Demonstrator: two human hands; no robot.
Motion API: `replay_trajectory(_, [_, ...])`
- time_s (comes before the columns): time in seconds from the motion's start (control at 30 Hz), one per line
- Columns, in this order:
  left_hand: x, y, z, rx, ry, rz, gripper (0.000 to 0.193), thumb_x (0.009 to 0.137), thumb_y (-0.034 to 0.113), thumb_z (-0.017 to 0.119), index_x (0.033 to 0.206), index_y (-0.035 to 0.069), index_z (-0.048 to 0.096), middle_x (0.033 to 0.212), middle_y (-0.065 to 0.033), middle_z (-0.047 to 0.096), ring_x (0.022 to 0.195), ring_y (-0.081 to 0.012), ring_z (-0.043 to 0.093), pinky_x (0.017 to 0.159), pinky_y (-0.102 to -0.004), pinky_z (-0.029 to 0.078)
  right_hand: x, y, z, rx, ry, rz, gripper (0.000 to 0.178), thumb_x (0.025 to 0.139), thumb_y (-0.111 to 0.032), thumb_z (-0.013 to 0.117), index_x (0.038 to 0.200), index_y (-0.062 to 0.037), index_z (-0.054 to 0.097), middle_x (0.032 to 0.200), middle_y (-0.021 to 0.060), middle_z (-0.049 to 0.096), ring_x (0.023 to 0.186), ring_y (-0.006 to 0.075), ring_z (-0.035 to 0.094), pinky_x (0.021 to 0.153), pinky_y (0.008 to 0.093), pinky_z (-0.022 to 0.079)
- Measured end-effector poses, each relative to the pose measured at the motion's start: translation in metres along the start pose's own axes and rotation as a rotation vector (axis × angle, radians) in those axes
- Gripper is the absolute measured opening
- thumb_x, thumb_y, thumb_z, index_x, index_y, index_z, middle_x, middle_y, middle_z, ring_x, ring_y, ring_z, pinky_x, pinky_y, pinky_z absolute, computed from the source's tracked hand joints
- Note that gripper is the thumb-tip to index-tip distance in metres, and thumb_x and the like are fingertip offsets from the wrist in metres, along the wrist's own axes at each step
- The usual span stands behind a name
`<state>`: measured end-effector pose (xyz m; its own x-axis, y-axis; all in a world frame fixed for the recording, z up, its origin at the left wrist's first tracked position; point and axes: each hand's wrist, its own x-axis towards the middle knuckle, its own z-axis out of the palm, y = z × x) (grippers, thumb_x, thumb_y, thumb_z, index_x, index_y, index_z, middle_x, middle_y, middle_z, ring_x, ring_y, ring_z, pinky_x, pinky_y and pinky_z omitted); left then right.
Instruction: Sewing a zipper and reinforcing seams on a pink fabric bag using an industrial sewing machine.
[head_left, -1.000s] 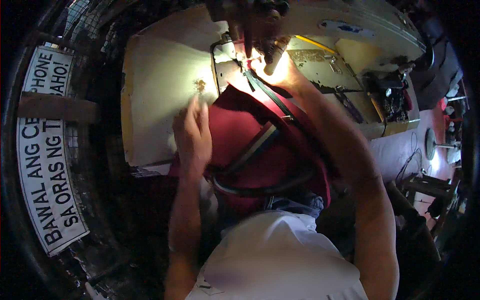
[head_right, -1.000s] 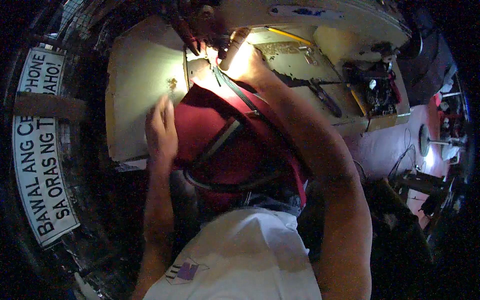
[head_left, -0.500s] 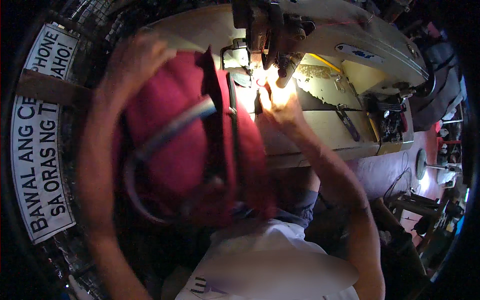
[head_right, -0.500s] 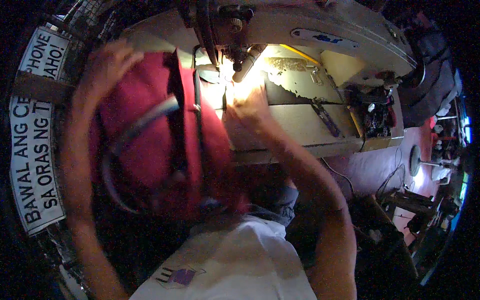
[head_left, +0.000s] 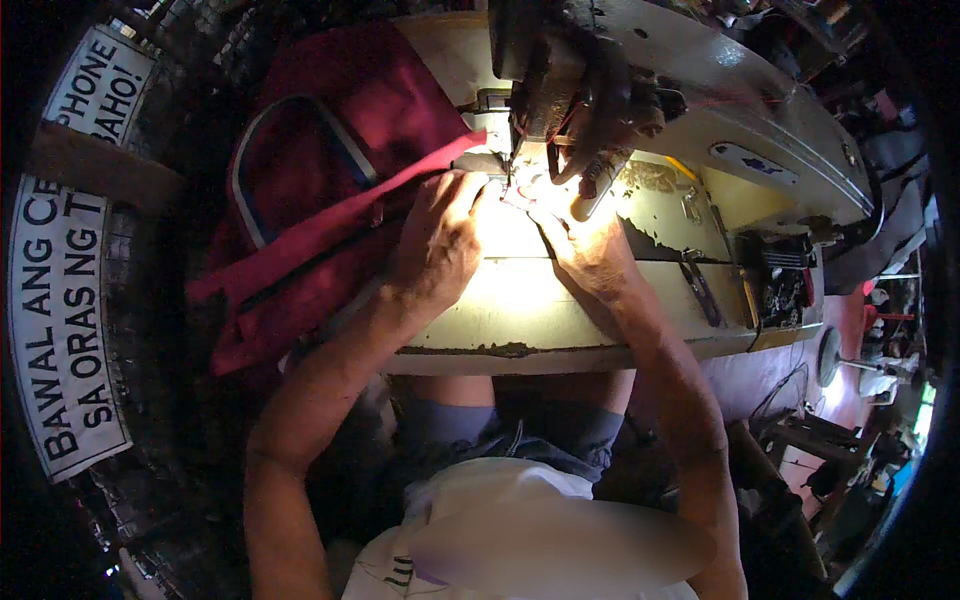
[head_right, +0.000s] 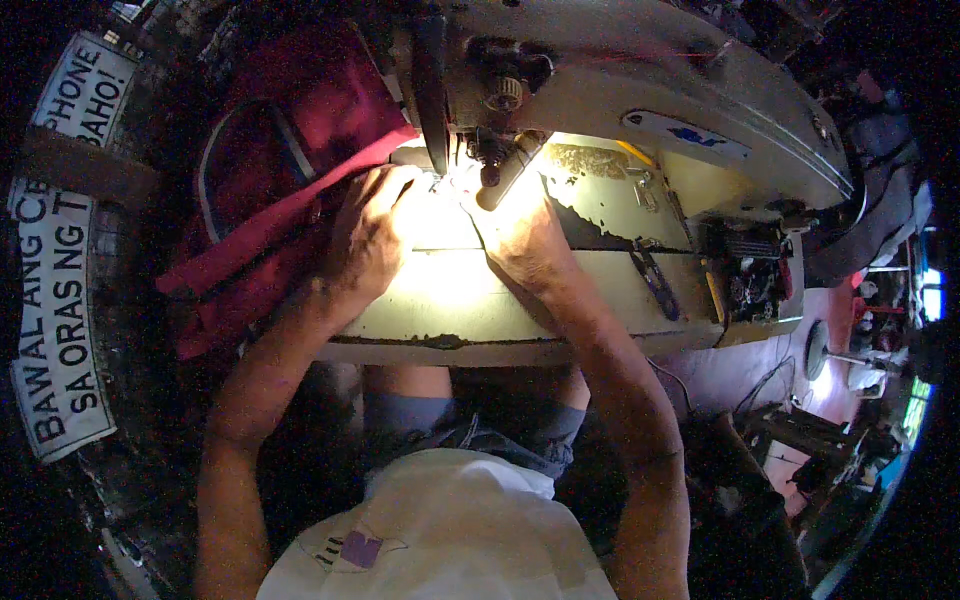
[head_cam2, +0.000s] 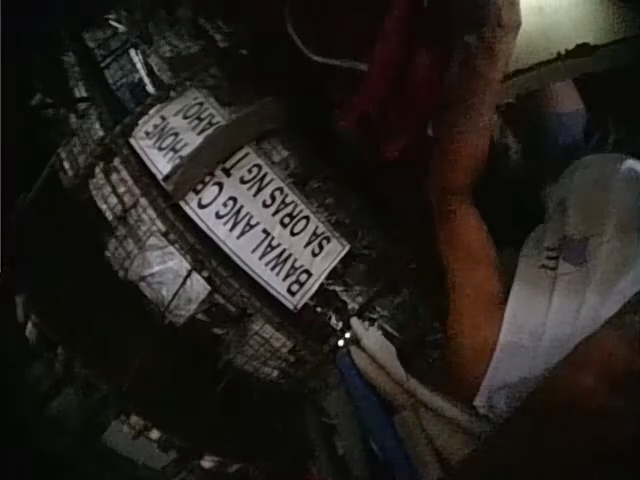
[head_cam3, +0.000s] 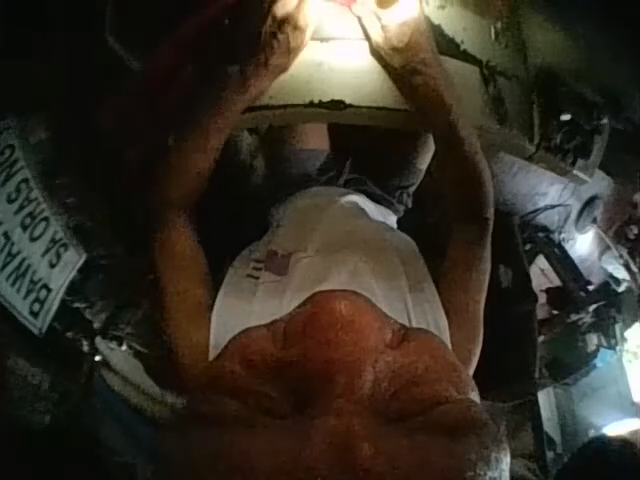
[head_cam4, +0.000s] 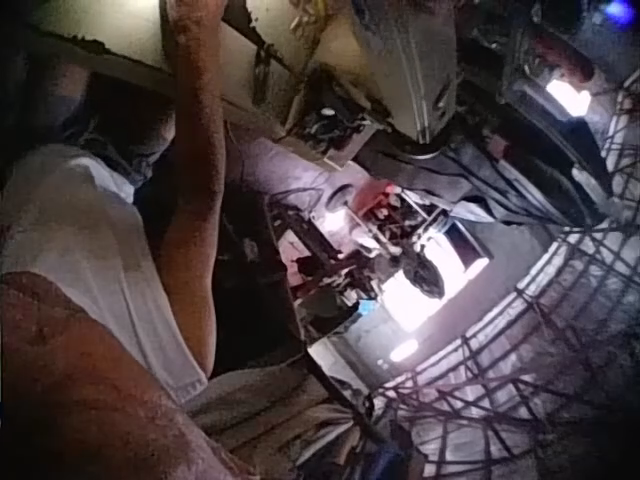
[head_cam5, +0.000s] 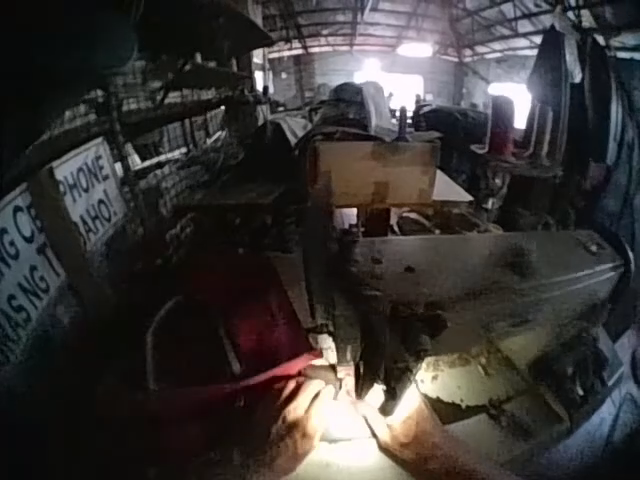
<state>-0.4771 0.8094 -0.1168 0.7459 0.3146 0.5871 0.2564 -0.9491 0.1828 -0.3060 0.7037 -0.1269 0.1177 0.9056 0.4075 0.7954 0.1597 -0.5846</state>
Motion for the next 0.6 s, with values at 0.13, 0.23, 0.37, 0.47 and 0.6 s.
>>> replay_trajectory(0.13, [0.007, -0.031, 0.019, -0.193, 0.079, 0.002, 0.028, 0.074, 0.007, 0.059, 0.102, 0.0, 0.064, 0.096, -0.013, 0.062, 0.095, -0.0306, 0.059, 0.089, -0.0395, 0.048, -0.002, 0.001, 0.005, 0.144, 0.042, 0.112, 0.026, 0.083, -0.003, 0.066, 0.109, -0.0073, 0.07, 0.11, 0.0127, 0.067, 0.101, 0.0305, 0.063, 0.088, 0.0401, 0.05])
replay_trajectory(0.23, [0.032, -0.061, 0.033, -0.315, -0.036, 0.043, 0.021, 0.076, 0.005, 0.059, 0.095, 0.001, 0.066, 0.098, -0.0133, 0.064, 0.097, -0.0313, 0.06, 0.088, -0.0392, 0.049, -0.004, -0.003, 0.008, -0.1, -0.011, -0.066, 0.027, 0.081, 0.001, 0.067, 0.107, -0.0058, 0.069, 0.108, 0.0131, 0.067, 0.102, 0.0307, 0.063, 0.089, 0.0396, 0.051])
replay_trajectory(0.37, [0.053, -0.07, 0.041, -0.367, -0.177, -0.005, 0.017, 0.077, 0.003, 0.06, 0.093, 0.001, 0.065, 0.098, -0.0128, 0.063, 0.099, -0.0317, 0.059, 0.087, -0.0399, 0.049, -0.006, -0.006, 0.022, -0.104, -0.084, -0.012, 0.025, 0.078, 0.001, 0.068, 0.101, -0.0073, 0.065, 0.097, 0.0086, 0.063, 0.093, 0.028, 0.061, 0.083, 0.0391, 0.05])
replay_trajectory(0.47, [0.055, -0.067, 0.032, -0.386, -0.139, 0.102, 0.018, 0.077, 0.003, 0.062, 0.094, 0.002, 0.064, 0.1, -0.0133, 0.061, 0.102, -0.0326, 0.057, 0.087, -0.0411, 0.049, -0.007, -0.006, 0.023, -0.155, -0.128, -0.019, 0.021, 0.089, -0.013, 0.059, 0.109, -0.009, 0.064, 0.099, 0.01, 0.066, 0.086, 0.0332, 0.064, 0.077, 0.0444, 0.052])
replay_trajectory(0.6, [0.032, -0.052, 0.011, -0.26, -0.028, 0.123, 0.03, 0.07, 0.01, 0.068, 0.099, 0.0, 0.063, 0.106, -0.0128, 0.06, 0.107, -0.0313, 0.056, 0.092, -0.0423, 0.048, -0.006, -0.009, 0.013, -0.322, -0.003, -0.124, 0.022, 0.083, -0.012, 0.063, 0.103, -0.0026, 0.062, 0.093, 0.0152, 0.064, 0.084, 0.0348, 0.062, 0.075, 0.0443, 0.051])
